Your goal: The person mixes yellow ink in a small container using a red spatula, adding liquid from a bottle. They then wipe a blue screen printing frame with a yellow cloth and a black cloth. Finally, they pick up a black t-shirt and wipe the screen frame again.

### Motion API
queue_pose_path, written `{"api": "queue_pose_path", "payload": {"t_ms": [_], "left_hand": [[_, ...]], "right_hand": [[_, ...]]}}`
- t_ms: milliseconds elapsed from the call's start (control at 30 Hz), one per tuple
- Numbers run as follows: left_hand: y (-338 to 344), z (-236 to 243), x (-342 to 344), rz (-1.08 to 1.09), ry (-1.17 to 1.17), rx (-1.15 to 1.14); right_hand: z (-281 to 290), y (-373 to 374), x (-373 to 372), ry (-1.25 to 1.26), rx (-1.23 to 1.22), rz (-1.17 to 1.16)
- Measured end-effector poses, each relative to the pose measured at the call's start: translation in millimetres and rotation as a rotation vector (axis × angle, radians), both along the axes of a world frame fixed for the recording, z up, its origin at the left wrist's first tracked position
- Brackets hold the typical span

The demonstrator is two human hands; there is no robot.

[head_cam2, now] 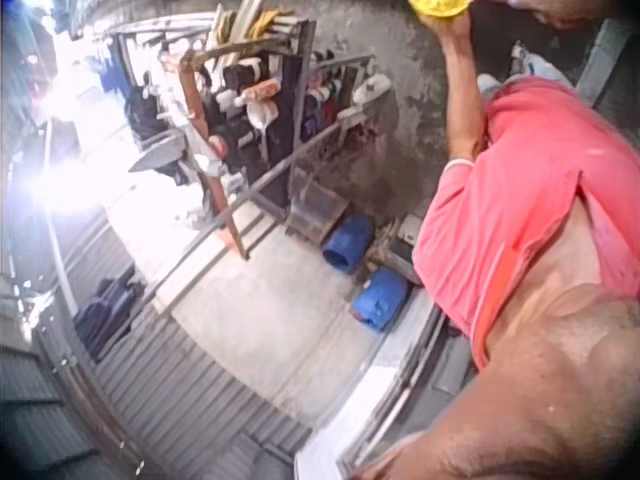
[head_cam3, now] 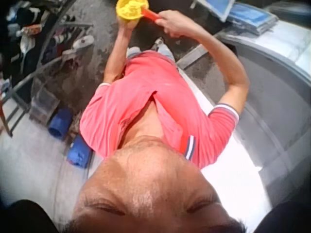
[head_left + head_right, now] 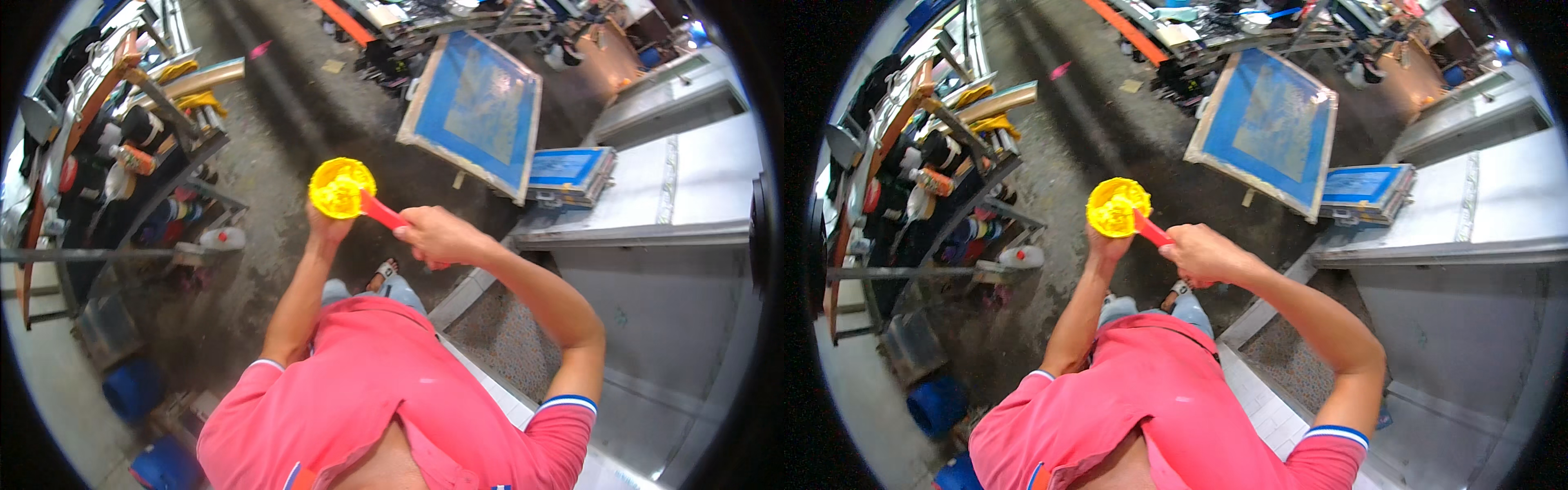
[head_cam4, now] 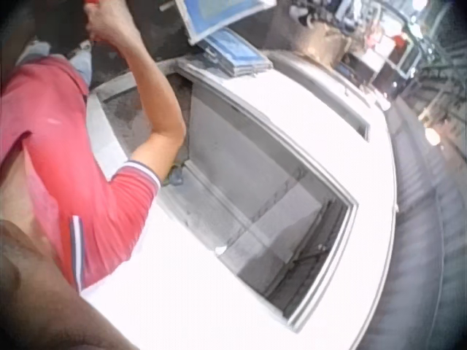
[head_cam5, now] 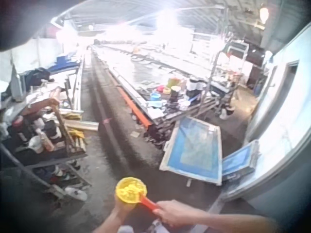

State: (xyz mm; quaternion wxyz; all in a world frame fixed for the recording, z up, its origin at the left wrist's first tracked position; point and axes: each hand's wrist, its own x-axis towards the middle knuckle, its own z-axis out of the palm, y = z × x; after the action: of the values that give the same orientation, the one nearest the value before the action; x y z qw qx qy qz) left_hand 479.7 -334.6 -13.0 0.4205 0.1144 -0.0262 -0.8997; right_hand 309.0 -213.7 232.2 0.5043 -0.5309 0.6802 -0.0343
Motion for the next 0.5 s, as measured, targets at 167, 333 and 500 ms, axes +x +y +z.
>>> {"api": "queue_pose_path", "payload": {"t_ms": [167,333,500], "left_hand": [[16.0,5.7,-31.2,-0.086,0.044,0.063],[23.7,21.5,-57.5,-0.148,0.050,0.010],[15.5,23.0,-55.7,-0.200,0.088,0.101]], "right_hand": [[38.5,-12.8,-35.4,0.657,-0.325,0.600],[47.8,-25.8,-63.1,0.990,-0.650,0.738],[68.6,-38.3,-50.6,1.056,-0.754,0.764]]}}
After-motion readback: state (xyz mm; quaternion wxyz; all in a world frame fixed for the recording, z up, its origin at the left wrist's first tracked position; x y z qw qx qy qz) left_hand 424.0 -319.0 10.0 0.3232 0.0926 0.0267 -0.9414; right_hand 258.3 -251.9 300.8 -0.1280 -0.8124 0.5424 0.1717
